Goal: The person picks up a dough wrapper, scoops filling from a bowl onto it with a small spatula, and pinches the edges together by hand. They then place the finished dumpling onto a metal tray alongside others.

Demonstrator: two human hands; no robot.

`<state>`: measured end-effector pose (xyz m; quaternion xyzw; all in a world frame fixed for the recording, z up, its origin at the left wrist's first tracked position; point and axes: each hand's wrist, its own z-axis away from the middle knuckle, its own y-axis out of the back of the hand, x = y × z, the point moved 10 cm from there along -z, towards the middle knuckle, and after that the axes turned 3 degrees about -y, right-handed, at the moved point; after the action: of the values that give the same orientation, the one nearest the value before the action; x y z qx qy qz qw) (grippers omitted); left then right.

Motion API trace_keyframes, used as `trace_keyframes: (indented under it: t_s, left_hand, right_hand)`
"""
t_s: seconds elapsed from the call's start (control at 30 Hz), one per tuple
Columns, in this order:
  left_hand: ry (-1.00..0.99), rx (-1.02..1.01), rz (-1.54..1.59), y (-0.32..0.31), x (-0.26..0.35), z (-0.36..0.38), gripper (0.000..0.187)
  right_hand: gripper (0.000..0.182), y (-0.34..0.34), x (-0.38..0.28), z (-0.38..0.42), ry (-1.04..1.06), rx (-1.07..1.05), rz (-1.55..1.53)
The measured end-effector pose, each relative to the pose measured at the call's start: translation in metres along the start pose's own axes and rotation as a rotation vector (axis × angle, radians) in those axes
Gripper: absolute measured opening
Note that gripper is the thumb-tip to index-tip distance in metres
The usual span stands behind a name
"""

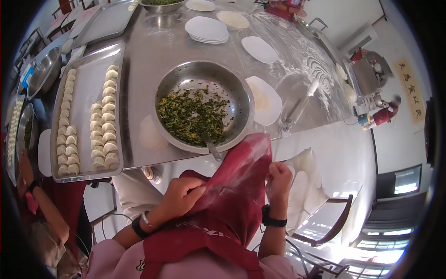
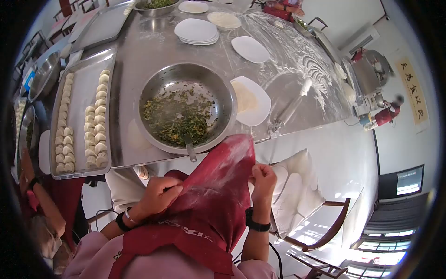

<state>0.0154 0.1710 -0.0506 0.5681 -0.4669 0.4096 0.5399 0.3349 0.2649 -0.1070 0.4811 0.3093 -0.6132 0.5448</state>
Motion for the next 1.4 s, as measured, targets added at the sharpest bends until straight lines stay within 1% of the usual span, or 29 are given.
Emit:
trace_keyframes:
  t_s: [0.03, 0.07, 0.17, 0.2, 0.27, 0.3, 0.33, 0.37, 0.43, 0.47, 0.57, 0.63, 0.73, 0.77, 0.83, 0.9, 1.0, 1.07, 1.1, 1.17, 1.23, 1.27, 1.37, 1.4]
  left_hand:
    - [0.002, -0.039, -0.034, 0.001, -0.001, 0.009, 0.015]
    - [0.007, -0.079, -0.069, 0.002, -0.003, 0.018, 0.016]
    - [0.052, -0.150, -0.330, 0.015, -0.021, 0.038, 0.014]
    - [0.064, -0.161, -0.481, 0.019, -0.033, 0.046, 0.016]
    - [0.110, -0.164, -0.648, 0.029, -0.059, 0.056, 0.017]
    - [0.137, -0.162, -0.730, 0.034, -0.072, 0.062, 0.018]
    - [0.163, -0.216, -0.819, 0.036, -0.088, 0.068, 0.019]
    - [0.196, -0.208, -0.847, 0.040, -0.101, 0.073, 0.017]
    - [0.264, -0.192, -0.898, 0.045, -0.122, 0.084, 0.015]
    - [0.255, -0.168, -0.887, 0.048, -0.124, 0.089, 0.016]
    - [0.222, -0.078, -0.849, 0.058, -0.122, 0.099, 0.017]
    - [0.185, -0.007, -0.813, 0.065, -0.116, 0.105, 0.018]
    - [0.130, 0.062, -0.821, 0.071, -0.121, 0.110, 0.014]
    - [0.161, 0.059, -0.814, 0.069, -0.125, 0.109, 0.015]
    - [0.203, 0.043, -0.805, 0.065, -0.125, 0.106, 0.018]
    - [0.217, 0.013, -0.816, 0.056, -0.123, 0.102, 0.019]
    - [0.219, -0.059, -0.808, 0.045, -0.137, 0.099, 0.017]
    - [0.087, -0.029, -0.712, 0.041, -0.151, 0.098, 0.018]
    - [0.082, -0.056, -0.734, 0.039, -0.155, 0.093, 0.019]
    - [0.090, -0.102, -0.778, 0.039, -0.153, 0.086, 0.020]
    - [0.139, -0.084, -0.665, 0.040, -0.133, 0.079, 0.019]
    - [0.171, -0.077, -0.609, 0.042, -0.128, 0.078, 0.019]
    - [0.074, -0.134, -0.741, 0.048, -0.129, 0.081, 0.018]
    - [0.035, -0.099, -0.705, 0.049, -0.126, 0.081, 0.016]
  right_hand:
    - [0.013, 0.001, 0.010, 0.008, -0.011, 0.018, 0.050]
    - [0.016, -0.001, 0.023, 0.016, -0.087, 0.028, 0.114]
    - [0.018, -0.030, 0.039, 0.028, 0.116, -0.076, 0.425]
    - [0.022, -0.038, 0.041, 0.029, 0.168, -0.094, 0.460]
    - [0.033, -0.055, 0.035, 0.023, 0.285, -0.131, 0.535]
    - [0.038, -0.053, 0.020, 0.019, 0.455, -0.010, 0.636]
    - [0.044, -0.054, 0.004, 0.016, 0.624, 0.116, 0.735]
    - [0.050, -0.056, -0.011, 0.017, 0.791, 0.248, 0.832]
    - [0.061, -0.060, -0.019, -0.005, 0.760, 0.253, 0.896]
    - [0.066, -0.063, -0.022, -0.014, 0.742, 0.250, 0.928]
    - [0.069, -0.076, -0.022, -0.038, 0.711, 0.295, 1.062]
    - [0.073, -0.087, -0.020, -0.045, 0.722, 0.294, 1.092]
    - [0.075, -0.102, -0.016, -0.052, 0.672, 0.269, 1.116]
    - [0.076, -0.109, -0.017, -0.054, 0.649, 0.268, 1.121]
    - [0.077, -0.126, -0.020, -0.046, 0.709, 0.314, 1.078]
    - [0.073, -0.139, -0.017, -0.052, 0.689, 0.293, 1.095]
    - [0.069, -0.136, -0.033, -0.038, 0.743, 0.345, 0.989]
    - [0.064, -0.129, -0.037, -0.036, 0.781, 0.324, 0.913]
    - [0.061, -0.127, -0.037, -0.037, 0.796, 0.300, 0.879]
    - [0.055, -0.120, -0.035, -0.046, 0.803, 0.264, 0.802]
    - [0.049, -0.113, -0.033, -0.061, 0.779, 0.238, 0.717]
    - [0.047, -0.110, -0.035, -0.067, 0.790, 0.259, 0.700]
    - [0.042, -0.108, -0.039, -0.082, 0.824, 0.310, 0.656]
    - [0.038, -0.109, -0.042, -0.088, 0.842, 0.326, 0.648]
